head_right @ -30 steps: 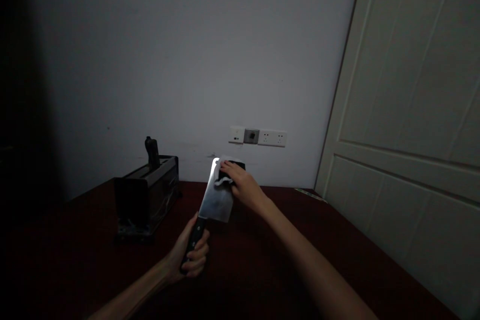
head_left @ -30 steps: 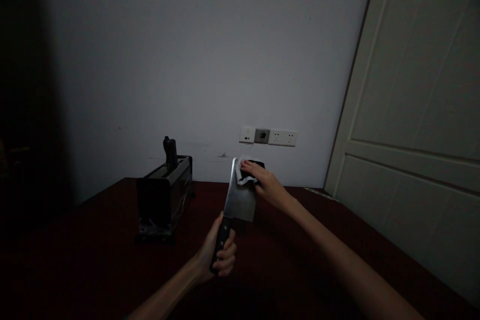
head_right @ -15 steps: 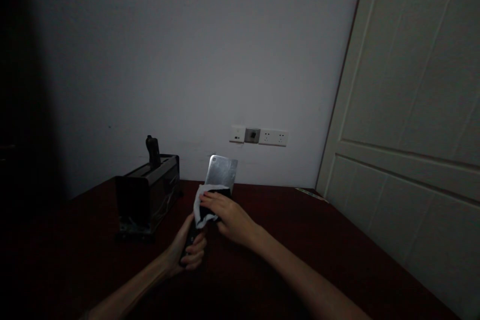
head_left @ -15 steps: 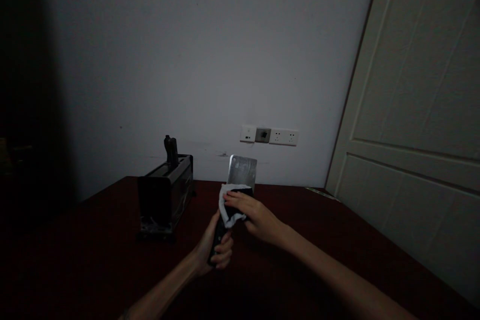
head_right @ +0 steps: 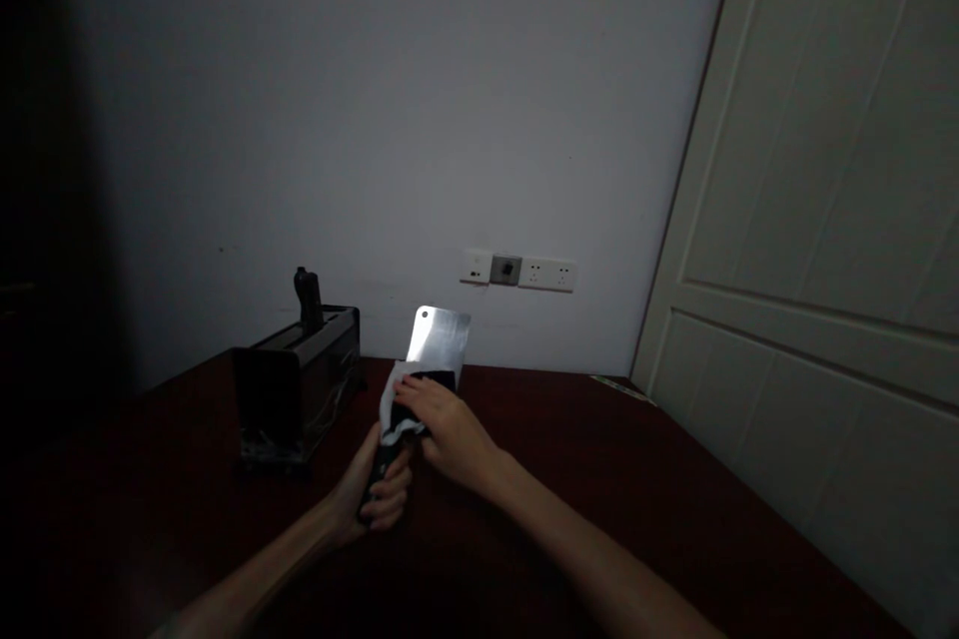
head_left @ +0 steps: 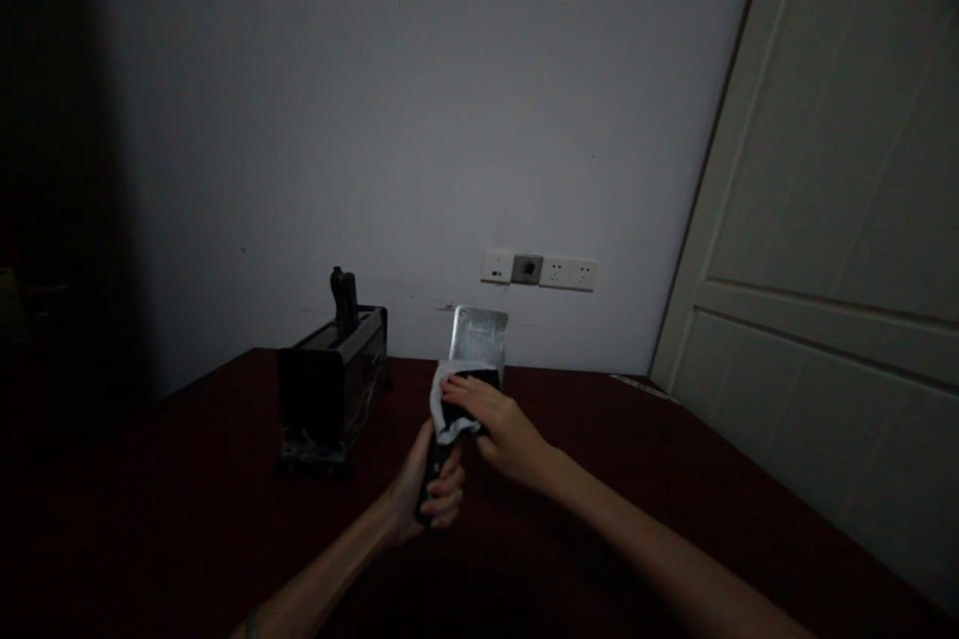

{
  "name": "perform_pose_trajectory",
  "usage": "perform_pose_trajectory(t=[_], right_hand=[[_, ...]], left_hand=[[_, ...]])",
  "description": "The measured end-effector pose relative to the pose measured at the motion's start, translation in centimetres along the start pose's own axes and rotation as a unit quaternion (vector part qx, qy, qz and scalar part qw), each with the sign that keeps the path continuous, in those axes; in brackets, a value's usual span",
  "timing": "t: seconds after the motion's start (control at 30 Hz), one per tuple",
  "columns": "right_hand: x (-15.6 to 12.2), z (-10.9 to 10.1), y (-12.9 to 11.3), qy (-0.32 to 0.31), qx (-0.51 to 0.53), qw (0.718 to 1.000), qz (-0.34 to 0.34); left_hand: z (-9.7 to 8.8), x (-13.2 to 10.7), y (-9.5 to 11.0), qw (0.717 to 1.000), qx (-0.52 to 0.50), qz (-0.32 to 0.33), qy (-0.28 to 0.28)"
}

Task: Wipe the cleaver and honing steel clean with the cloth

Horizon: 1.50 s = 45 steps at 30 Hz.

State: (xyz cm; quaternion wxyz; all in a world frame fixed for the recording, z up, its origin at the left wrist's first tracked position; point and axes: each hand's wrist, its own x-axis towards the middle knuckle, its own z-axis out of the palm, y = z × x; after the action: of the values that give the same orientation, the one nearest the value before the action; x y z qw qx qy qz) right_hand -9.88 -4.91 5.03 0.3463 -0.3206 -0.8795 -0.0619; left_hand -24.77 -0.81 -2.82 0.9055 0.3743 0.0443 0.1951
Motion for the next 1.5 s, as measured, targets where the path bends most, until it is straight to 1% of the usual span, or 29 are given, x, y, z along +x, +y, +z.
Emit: perform_pose_trajectory(t=[0.07,0.13,0.23,0.37,0.47,0.57,0.7,0.77,0.8,0.87,0.93,1.03,1.1,1.13,1.2,1.3,1.4,1.5], right_hand=[[-0.4,0.5,-0.9,-0.023,0.017,1.0,-0.009],[-0.1,0.4,-0.8,-0.023,0.026,0.999,-0.011],[1.3,-1.0,0.9,-0.003,0.014,1.0,-0.012],[3.9,-3.4,3.8,0.054,-0.026,0.998,0.017],[4.7,-4.2,4.9,0.09,-0.039,0.994,0.036],[3.8,-3.4,4.2,0.089,-0.034,0.995,0.03],[1.2,-1.1,1.5,0.029,-0.009,1.0,-0.002],[0.2,-0.2,0.5,-0.001,-0.004,1.0,-0.015],[0.1,-0.1,0.3,-0.009,-0.003,1.0,-0.019],[0.4,-0.5,0.5,-0.008,-0.006,1.0,-0.02],[1.4,-1.7,1.7,0.016,-0.014,1.0,-0.01],[3.1,-3.8,4.1,0.082,-0.033,0.996,0.025],[3.6,-4.7,5.2,0.118,-0.039,0.991,0.046],[3.6,-4.9,5.5,0.126,-0.039,0.99,0.051],[2.9,-4.4,5.1,0.116,-0.03,0.992,0.045],[0.9,-2.6,3.0,0.06,-0.008,0.998,0.02],[-1.2,-0.6,0.6,0.005,0.009,1.0,-0.002],[-2.2,0.3,-0.4,-0.025,0.009,1.0,-0.014]], left_hand=[[-0.2,0.0,0.0,1.0,0.008,0.005,0.013],[-0.1,0.0,0.0,1.0,0.014,0.012,0.013],[0.4,0.1,-0.4,1.0,0.016,0.019,-0.006],[0.9,0.2,-1.0,1.0,0.022,-0.008,-0.015],[0.8,0.3,-1.3,1.0,0.023,-0.015,-0.011],[0.5,0.3,-1.3,1.0,0.021,-0.013,-0.019],[0.0,0.4,-1.1,0.999,0.013,0.015,-0.041],[-0.2,0.5,-1.1,0.998,0.012,0.029,-0.049],[-0.2,0.4,-1.1,0.998,0.012,0.03,-0.05],[0.0,0.4,-1.1,0.999,0.01,0.023,-0.045],[0.4,0.2,-1.0,0.999,0.011,0.01,-0.033],[1.0,0.0,-0.9,1.0,0.013,0.002,-0.021],[1.2,0.0,-0.7,1.0,0.007,0.006,-0.017],[1.2,-0.1,-0.5,1.0,0.003,0.011,-0.016],[1.2,-0.1,-0.1,1.0,-0.007,0.024,-0.017],[1.0,-0.2,0.7,0.999,-0.02,0.039,-0.012],[0.7,-0.4,1.2,0.999,-0.024,0.035,0.029],[0.6,-0.5,1.2,0.997,-0.024,0.03,0.065]])
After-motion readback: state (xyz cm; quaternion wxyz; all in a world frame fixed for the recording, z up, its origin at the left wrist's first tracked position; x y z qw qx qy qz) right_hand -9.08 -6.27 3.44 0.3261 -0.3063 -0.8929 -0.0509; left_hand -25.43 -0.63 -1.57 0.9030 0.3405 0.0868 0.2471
